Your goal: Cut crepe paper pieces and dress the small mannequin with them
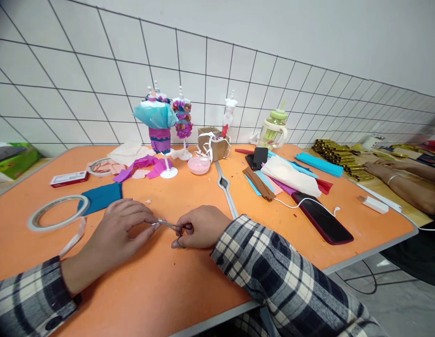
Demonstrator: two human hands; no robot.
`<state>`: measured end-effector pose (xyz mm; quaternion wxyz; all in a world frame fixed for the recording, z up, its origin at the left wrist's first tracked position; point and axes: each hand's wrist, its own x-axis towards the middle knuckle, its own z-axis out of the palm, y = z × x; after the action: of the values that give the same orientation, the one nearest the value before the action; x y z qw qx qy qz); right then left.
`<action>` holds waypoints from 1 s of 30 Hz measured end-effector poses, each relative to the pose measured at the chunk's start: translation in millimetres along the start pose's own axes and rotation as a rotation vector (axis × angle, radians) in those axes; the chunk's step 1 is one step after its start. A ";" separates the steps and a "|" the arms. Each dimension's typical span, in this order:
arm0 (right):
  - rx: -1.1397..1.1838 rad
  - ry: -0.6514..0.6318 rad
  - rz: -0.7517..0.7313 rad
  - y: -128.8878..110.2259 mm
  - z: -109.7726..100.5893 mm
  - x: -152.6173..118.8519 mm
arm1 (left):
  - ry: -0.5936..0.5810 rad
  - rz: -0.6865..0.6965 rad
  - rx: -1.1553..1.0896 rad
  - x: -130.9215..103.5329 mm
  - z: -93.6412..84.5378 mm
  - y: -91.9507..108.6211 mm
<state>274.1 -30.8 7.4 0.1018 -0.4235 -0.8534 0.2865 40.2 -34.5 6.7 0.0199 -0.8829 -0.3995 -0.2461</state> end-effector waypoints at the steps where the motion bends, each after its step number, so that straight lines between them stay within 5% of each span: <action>1: 0.001 -0.001 0.001 0.2 0.0 0.2 | 0.001 0.000 -0.001 0.1 0.0 0.1; 30: 0.008 -0.006 -0.014 2.7 0.0 0.7 | -0.003 -0.005 -0.012 0.6 -0.5 1.1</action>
<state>275.5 -28.9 5.8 0.1031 -0.4162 -0.8555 0.2903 41.0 -35.0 7.6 0.0135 -0.8824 -0.4000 -0.2473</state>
